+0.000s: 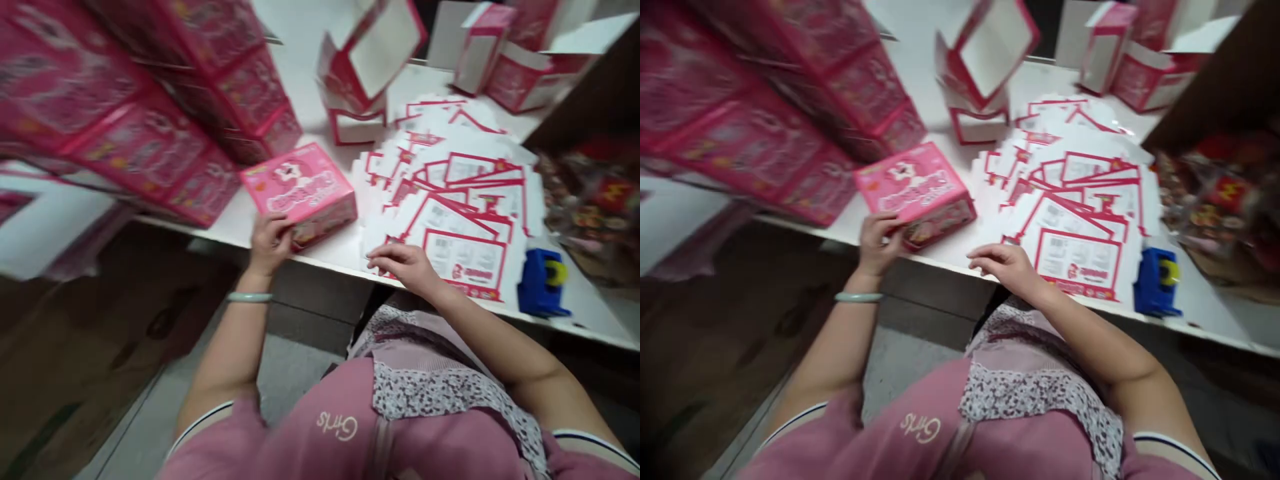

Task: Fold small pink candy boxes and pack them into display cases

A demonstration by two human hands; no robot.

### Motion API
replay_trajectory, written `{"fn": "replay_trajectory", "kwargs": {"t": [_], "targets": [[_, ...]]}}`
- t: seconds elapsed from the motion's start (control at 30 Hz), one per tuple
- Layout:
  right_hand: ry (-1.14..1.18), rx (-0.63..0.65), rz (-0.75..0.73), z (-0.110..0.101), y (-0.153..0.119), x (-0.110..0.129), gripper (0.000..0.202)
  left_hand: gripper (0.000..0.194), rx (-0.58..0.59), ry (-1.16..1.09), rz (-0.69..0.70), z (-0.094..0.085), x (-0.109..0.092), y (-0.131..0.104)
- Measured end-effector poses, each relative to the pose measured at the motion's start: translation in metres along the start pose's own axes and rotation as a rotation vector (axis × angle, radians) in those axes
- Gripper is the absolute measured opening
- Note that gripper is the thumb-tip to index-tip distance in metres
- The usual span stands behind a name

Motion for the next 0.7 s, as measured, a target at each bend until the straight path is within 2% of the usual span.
{"fn": "replay_trajectory", "kwargs": {"t": [0.07, 0.13, 0.2, 0.3, 0.43, 0.5, 0.57, 0.63, 0.7], "targets": [[0.063, 0.082, -0.011, 0.046, 0.055, -0.015, 0.027, 0.019, 0.019, 0.049, 0.015, 0.001, 0.003, -0.003], [0.092, 0.098, -0.012, 0.077, 0.098, -0.036, 0.038, 0.028, 0.002, 0.058, 0.056, 0.004, 0.0, -0.004], [0.084, 0.089, -0.009, 0.093, 0.126, -0.056, 0.049, 0.04, -0.002, 0.053, 0.12, 0.004, -0.002, -0.004], [-0.037, 0.055, -0.007, 0.1, 0.145, -0.076, 0.053, 0.046, 0.045, 0.061, 0.206, 0.002, 0.0, -0.005], [-0.413, 0.031, -0.045, 0.105, 0.152, -0.071, 0.06, 0.04, 0.046, 0.07, 0.201, -0.001, 0.002, -0.006], [-0.68, 0.063, -0.036, 0.105, 0.152, -0.062, 0.069, 0.038, 0.028, 0.071, 0.164, -0.002, -0.001, -0.004], [-0.872, 0.119, 0.005, 0.097, 0.141, -0.053, 0.078, 0.036, 0.032, 0.075, 0.138, -0.003, -0.003, -0.002], [-0.875, 0.16, 0.009, 0.073, 0.116, -0.047, 0.086, 0.032, 0.064, 0.072, 0.116, -0.004, -0.001, 0.0], [-0.744, 0.164, -0.024, 0.03, 0.074, -0.042, 0.088, 0.025, 0.085, 0.062, 0.065, -0.004, 0.003, 0.003]]}}
Point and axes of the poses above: each hand's wrist, its own y-axis towards the middle knuckle, its own z-axis out of the palm, x = y × z, the point moved 1 cm from there along y, towards the middle knuckle, and after that the axes turned 15 degrees about y, right-handed, at the moved point
